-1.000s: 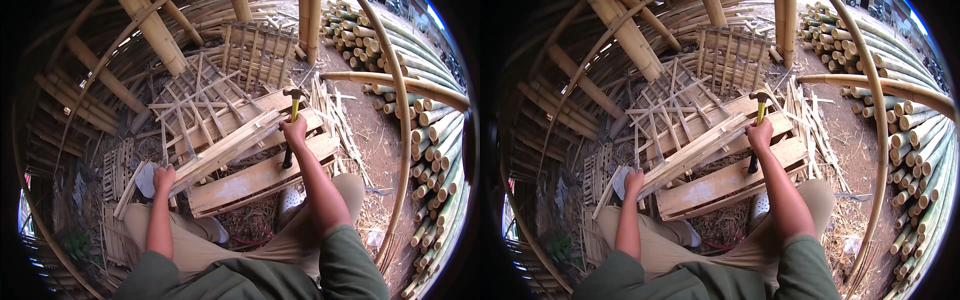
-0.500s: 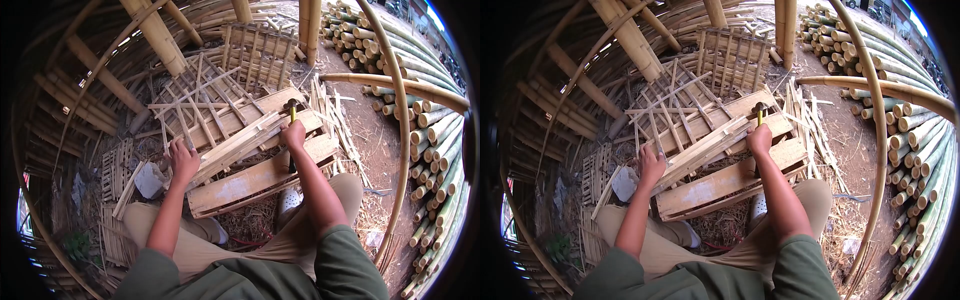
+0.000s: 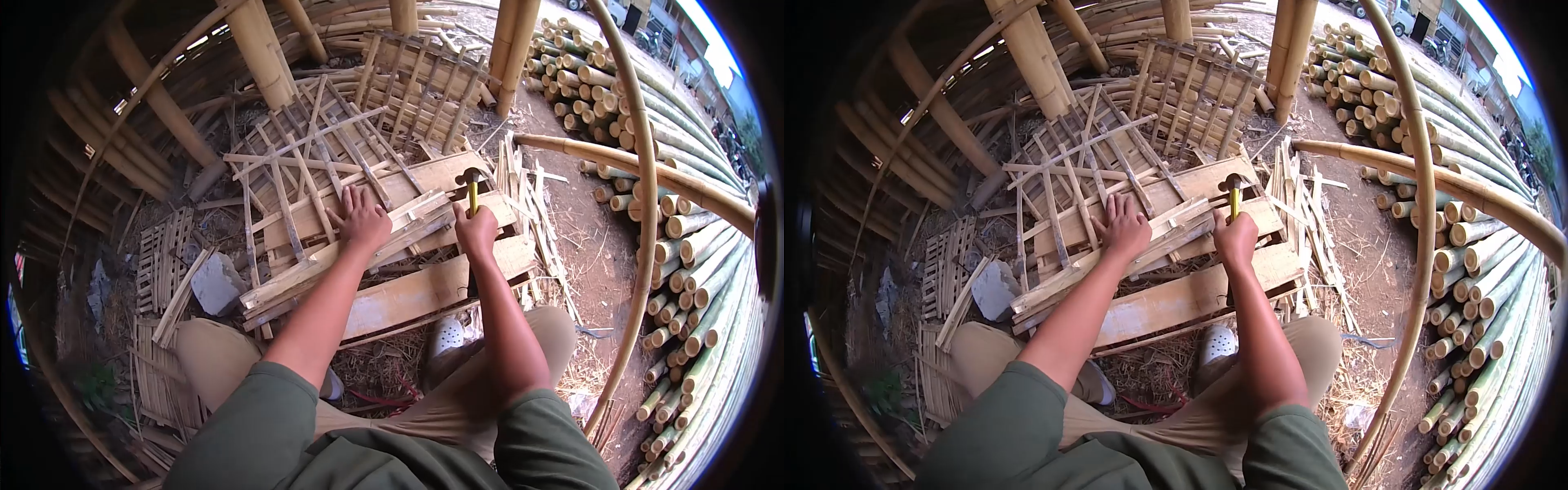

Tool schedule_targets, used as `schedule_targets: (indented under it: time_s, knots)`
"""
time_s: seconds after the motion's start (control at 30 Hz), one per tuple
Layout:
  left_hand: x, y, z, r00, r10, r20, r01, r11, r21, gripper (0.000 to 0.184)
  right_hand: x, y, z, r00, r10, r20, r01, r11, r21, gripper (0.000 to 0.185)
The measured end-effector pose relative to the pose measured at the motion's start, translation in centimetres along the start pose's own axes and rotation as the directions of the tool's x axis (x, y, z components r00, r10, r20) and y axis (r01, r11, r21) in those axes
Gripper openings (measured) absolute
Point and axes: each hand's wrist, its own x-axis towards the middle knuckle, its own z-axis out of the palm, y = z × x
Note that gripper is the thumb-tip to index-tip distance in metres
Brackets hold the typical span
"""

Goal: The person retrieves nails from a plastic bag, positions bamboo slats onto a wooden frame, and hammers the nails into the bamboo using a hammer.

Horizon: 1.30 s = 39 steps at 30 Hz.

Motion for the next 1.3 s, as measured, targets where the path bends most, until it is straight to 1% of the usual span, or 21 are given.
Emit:
schedule_targets:
  time_s: [0.03, 0.07, 0.13, 0.17, 0.2, 0.27, 0.3, 0.37, 0.63, 0.7, 0.73, 0.8, 0.87, 0.93, 0.97, 1.0, 1.07, 1.1, 1.17, 1.27, 1.3]
  knots:
    - [0.0, 0.0, 0.1, 1.0, 0.004, -0.007, -0.004, 1.0, 0.011, 0.058, -0.2, -0.4, -0.2, 0.995, -0.067, -0.075, 0.072, 0.996, 0.058, 0.044]
    - [-0.1, 0.0, 0.1, 1.0, -0.005, -0.001, 0.005, 1.0, 0.001, 0.058, -0.3, -0.7, -0.4, 0.995, -0.073, -0.068, 0.076, 0.996, 0.046, 0.044]
    - [-0.1, 0.1, -0.1, 1.0, 0.009, -0.01, -0.009, 0.999, 0.047, 0.06, -0.9, -1.6, -1.0, 0.996, -0.087, -0.031, 0.091, 0.982, 0.166, 0.041]
    - [0.0, 0.1, -0.1, 1.0, 0.004, -0.008, -0.003, 0.999, 0.041, 0.06, -1.7, -2.1, -1.5, 0.986, -0.166, -0.027, 0.168, 0.984, 0.067, 0.04]
    - [-0.1, 0.2, -0.2, 1.0, 0.002, -0.002, -0.002, 0.999, 0.045, 0.062, -1.8, -2.0, -1.4, 0.986, -0.168, -0.022, 0.169, 0.984, 0.063, 0.04]
    - [-0.2, 0.3, -0.4, 1.0, 0.001, 0.014, -0.002, 0.999, 0.052, 0.063, -2.3, -1.7, -1.2, 0.975, -0.202, 0.088, 0.203, 0.979, 0.0, 0.04]
    - [-0.2, 0.4, -0.5, 0.999, -0.008, 0.037, 0.006, 0.998, 0.059, 0.064, -2.5, -1.4, -0.8, 0.971, -0.22, 0.09, 0.223, 0.974, -0.032, 0.04]
    - [-0.1, 0.5, -0.6, 0.998, -0.022, 0.065, 0.018, 0.997, 0.069, 0.065, -2.7, -1.2, -0.2, 0.971, -0.223, 0.089, 0.228, 0.972, -0.052, 0.039]
    - [0.0, 0.4, -0.1, 0.999, -0.015, 0.043, 0.013, 0.999, 0.033, 0.065, -2.5, -2.1, 0.0, 0.963, -0.242, 0.121, 0.261, 0.946, -0.191, 0.039]
    - [0.0, 0.4, -0.1, 1.0, -0.004, 0.027, 0.003, 0.999, 0.054, 0.065, -2.1, -2.9, -0.9, 0.963, -0.253, 0.092, 0.266, 0.948, -0.174, 0.038]
    - [0.1, 0.3, -0.1, 1.0, -0.007, 0.027, 0.005, 0.999, 0.052, 0.065, -2.3, -4.1, -1.7, 0.955, -0.296, 0.014, 0.293, 0.936, -0.194, 0.035]
    - [0.1, 0.3, 0.1, 1.0, -0.002, 0.017, 0.001, 0.999, 0.037, 0.068, -2.5, -6.5, -3.2, 0.919, -0.359, -0.161, 0.359, 0.933, -0.031, 0.032]
    - [0.2, 0.2, 0.3, 1.0, -0.005, 0.017, 0.005, 0.999, 0.035, 0.068, -2.9, -8.0, -4.1, 0.906, -0.328, -0.268, 0.334, 0.942, -0.025, 0.03]
    - [0.1, 0.2, 0.2, 1.0, -0.001, 0.003, 0.001, 1.0, 0.028, 0.068, -2.2, -5.1, -1.6, 0.949, -0.294, -0.116, 0.285, 0.955, -0.087, 0.03]
    - [0.2, 0.1, 0.5, 1.0, 0.008, -0.006, -0.008, 1.0, 0.021, 0.068, -1.6, -1.9, 0.2, 0.944, -0.283, 0.168, 0.324, 0.889, -0.322, 0.033]
    - [-0.1, 0.2, 0.5, 1.0, 0.012, -0.005, -0.011, 1.0, 0.023, 0.068, -1.7, -1.9, 0.7, 0.969, -0.224, 0.102, 0.242, 0.944, -0.223, 0.035]
    - [0.2, 0.3, 0.0, 1.0, 0.006, 0.019, -0.006, 1.0, -0.014, 0.068, -1.3, -1.4, -0.2, 0.961, -0.253, 0.109, 0.275, 0.909, -0.313, 0.036]
    - [0.5, 0.4, -0.3, 1.0, 0.009, 0.01, -0.009, 1.0, -0.013, 0.068, -1.2, -2.0, -0.5, 0.961, -0.258, 0.102, 0.277, 0.909, -0.31, 0.036]
    - [0.4, 0.4, -0.4, 1.0, 0.023, 0.004, -0.023, 0.999, 0.029, 0.068, -1.6, -2.6, -0.6, 0.973, -0.23, -0.006, 0.224, 0.953, -0.202, 0.037]
    - [0.1, 0.3, 0.0, 1.0, 0.021, 0.011, -0.021, 0.999, 0.048, 0.068, -2.3, -3.6, -1.4, 0.971, -0.237, 0.041, 0.241, 0.954, -0.177, 0.038]
    - [0.1, 0.4, -0.1, 1.0, 0.021, 0.003, -0.021, 0.999, 0.045, 0.068, -2.4, -3.0, -0.9, 0.965, -0.254, 0.066, 0.263, 0.942, -0.21, 0.037]
